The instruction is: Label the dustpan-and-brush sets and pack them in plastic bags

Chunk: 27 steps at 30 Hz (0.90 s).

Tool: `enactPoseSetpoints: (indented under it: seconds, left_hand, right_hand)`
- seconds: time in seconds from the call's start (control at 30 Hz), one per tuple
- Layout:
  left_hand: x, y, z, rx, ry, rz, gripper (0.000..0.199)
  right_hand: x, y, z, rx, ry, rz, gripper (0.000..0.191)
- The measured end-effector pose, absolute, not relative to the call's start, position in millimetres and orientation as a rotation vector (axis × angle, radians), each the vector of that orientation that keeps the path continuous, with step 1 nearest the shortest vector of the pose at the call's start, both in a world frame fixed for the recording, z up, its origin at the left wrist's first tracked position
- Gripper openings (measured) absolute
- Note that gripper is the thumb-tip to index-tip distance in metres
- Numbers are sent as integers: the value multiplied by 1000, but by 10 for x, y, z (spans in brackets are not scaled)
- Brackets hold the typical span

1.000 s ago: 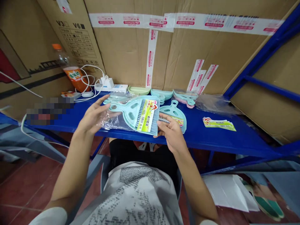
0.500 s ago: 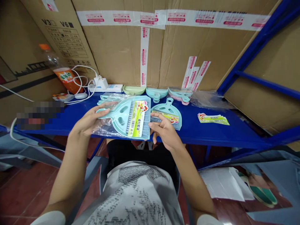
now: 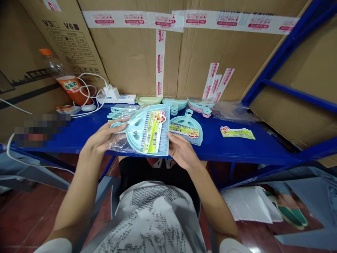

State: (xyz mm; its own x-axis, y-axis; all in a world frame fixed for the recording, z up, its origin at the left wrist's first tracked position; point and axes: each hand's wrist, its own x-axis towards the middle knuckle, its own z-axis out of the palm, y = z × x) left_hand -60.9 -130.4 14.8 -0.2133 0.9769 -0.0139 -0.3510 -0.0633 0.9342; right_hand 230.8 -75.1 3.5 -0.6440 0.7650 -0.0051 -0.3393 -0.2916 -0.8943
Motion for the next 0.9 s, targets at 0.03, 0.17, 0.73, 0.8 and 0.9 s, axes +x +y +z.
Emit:
enactPoseSetpoints:
  seconds: [0.03, 0.17, 0.73, 0.8, 0.9]
  left_hand:
    - [-593, -1311, 157, 853, 1065, 1528, 47]
    - [-605, -1351, 201, 894, 1063, 1519, 38]
    - [-768, -1323, 173, 868, 1167, 1627, 28]
    - [-747, -1318, 165, 866, 1183, 1607, 27]
    - [-712, -1317, 161, 858, 1188, 1588, 26]
  right_hand:
    - [2310, -743, 34, -578, -1208, 1986, 38]
    - [2330, -703, 63, -595, -1188, 1911, 39]
    - [2348, -646, 79, -667, -1263, 1673, 47]
    - [2345, -640, 68, -663, -1258, 1627, 44]
    - [2330, -612, 21, -649, -1242, 1588, 40]
